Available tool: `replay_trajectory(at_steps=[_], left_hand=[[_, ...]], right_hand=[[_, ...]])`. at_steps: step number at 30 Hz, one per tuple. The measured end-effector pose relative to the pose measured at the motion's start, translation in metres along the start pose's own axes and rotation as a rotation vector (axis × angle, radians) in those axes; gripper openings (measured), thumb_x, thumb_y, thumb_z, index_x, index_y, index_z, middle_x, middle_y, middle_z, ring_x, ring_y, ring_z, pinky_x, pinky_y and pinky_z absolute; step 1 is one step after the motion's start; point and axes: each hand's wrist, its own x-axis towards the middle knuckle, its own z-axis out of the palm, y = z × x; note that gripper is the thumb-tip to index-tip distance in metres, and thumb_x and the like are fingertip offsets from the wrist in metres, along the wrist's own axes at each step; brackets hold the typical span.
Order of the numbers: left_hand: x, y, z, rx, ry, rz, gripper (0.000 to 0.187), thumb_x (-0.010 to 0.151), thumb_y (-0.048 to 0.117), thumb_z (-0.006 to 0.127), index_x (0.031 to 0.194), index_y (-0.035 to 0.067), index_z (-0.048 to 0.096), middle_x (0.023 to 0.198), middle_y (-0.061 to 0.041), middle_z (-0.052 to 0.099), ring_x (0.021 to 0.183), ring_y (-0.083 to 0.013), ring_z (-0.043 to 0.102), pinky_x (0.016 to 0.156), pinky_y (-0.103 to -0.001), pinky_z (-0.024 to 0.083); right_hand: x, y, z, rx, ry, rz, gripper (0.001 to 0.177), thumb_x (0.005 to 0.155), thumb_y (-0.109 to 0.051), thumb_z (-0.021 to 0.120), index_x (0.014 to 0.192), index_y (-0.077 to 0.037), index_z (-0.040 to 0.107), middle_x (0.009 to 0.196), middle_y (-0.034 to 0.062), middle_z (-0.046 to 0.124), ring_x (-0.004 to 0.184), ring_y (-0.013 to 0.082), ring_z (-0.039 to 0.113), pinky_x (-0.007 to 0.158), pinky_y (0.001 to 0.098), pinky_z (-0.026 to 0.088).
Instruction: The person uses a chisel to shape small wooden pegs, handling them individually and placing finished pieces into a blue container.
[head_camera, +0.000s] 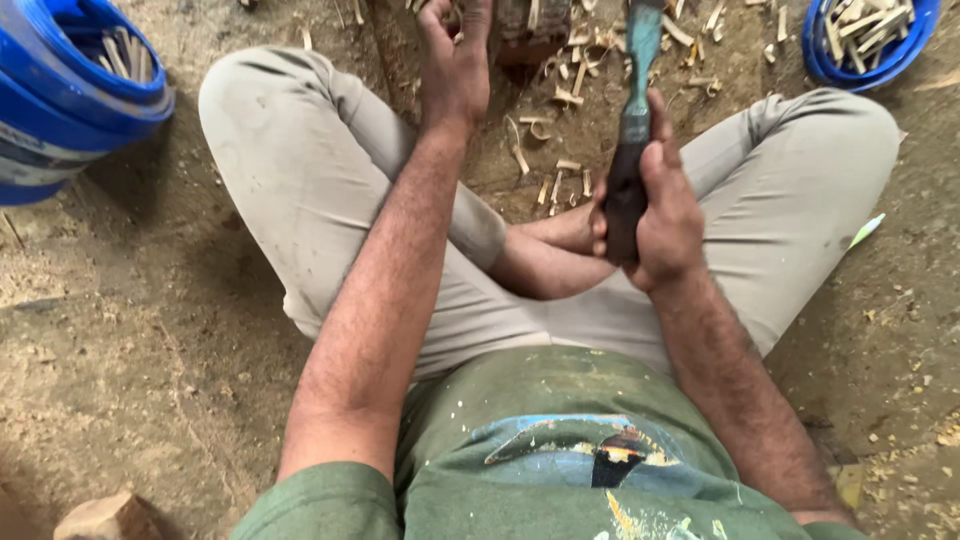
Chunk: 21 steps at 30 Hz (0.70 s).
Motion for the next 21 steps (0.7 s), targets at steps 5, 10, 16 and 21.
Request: replay_trajectory(at_steps=[5,10,16,21], left_hand=[[-0.014,0.010,0.018,0.323,0.068,0.024,0.048,0.101,0.045,0.059,0.136,0.013,0.052,0.122,-0.013,0.064,0.092,-0.0161,0.074,0.064,-0.027,0.069],[-0.009,0.016,0.029,0.487,0.077,0.422,0.025,0.109,0.035,0.060,0.118,0.012,0.063,0.094,0.000,0.072,0.080,-0.0095,0.071,0.065,-0.026,0.063],[0.008,0.029,0.052,0.584,0.020,0.341,0.032,0.099,0.039,0.070,0.090,0.009,0.066,0.061,0.000,0.063,0.048,-0.0102,0.060,0.039,-0.025,0.051],[0.009,0.018,0.071,0.650,-0.038,0.361,0.025,0.105,0.025,0.065,0.082,0.013,0.065,0.055,0.001,0.058,0.044,-0.0085,0.055,0.037,-0.022,0.047]], right_hand=[[-0.008,0.016,-0.008,-0.309,0.198,0.068,0.056,0.113,-0.032,0.039,0.167,-0.034,0.025,0.084,0.0074,0.058,0.054,0.0143,0.057,0.043,0.0277,0.052],[-0.019,0.035,-0.017,-0.285,0.199,0.093,0.058,0.112,-0.029,0.042,0.167,-0.031,0.027,0.083,0.0061,0.057,0.053,0.0131,0.055,0.042,0.0280,0.051],[-0.010,0.027,-0.015,-0.289,0.234,0.093,0.058,0.112,-0.029,0.040,0.167,-0.032,0.023,0.083,0.0077,0.059,0.053,0.0132,0.057,0.043,0.0274,0.053],[-0.008,0.026,-0.017,-0.261,0.258,0.091,0.059,0.112,-0.028,0.039,0.168,-0.032,0.021,0.084,0.0089,0.059,0.053,0.0141,0.058,0.043,0.0281,0.053]])
